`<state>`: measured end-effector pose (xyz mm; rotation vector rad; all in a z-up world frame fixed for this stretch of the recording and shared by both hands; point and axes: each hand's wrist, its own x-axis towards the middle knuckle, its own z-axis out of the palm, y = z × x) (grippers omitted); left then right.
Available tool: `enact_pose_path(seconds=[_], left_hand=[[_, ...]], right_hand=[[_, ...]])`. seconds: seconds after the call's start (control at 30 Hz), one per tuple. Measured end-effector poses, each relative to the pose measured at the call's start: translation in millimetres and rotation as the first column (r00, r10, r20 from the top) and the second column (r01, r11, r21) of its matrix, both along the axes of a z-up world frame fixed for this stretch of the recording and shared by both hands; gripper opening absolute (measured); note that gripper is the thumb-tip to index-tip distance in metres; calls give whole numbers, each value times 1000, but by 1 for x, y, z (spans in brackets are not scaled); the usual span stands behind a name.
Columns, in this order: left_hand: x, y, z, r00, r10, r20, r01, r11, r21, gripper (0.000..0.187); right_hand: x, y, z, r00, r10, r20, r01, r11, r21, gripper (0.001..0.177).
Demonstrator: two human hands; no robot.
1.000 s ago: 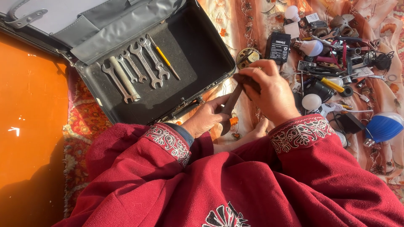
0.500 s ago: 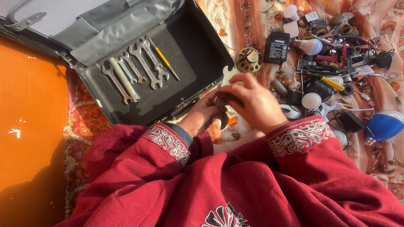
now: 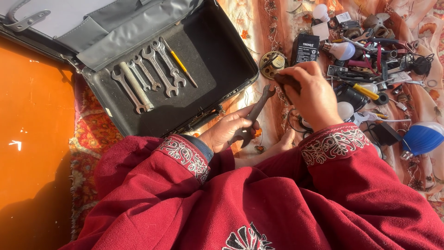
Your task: The person sits on a rug and uses a wrench and a screwdriver to work on a small brown electronic device. They repeatedly tighten and loosen a screw on the device, switching between tools and occasionally picking up other items from a pile of electronics nearby.
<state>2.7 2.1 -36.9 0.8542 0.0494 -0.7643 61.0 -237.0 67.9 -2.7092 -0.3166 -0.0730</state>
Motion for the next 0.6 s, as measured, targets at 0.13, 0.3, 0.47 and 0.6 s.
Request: enact_pose_path(seconds=[0.13, 0.3, 0.47, 0.6], left_hand=[[6, 6, 11, 995, 15, 98, -20, 998, 54, 48], [8, 5, 0, 958, 139, 251, -230, 894, 384, 41], [14, 3, -37, 960, 148, 238, -240, 873, 424, 31], [23, -2, -94, 945, 207, 255, -290, 891, 349, 23]], right_hand=[[11, -37, -17, 989, -139, -57, 144, 986, 85, 43], [0, -16, 0, 995, -91, -47, 97, 981, 165, 43], [-31, 55, 30, 990, 131, -44, -124, 983, 139, 35], [-44, 79, 8, 935, 350, -54, -353, 933, -65, 34]])
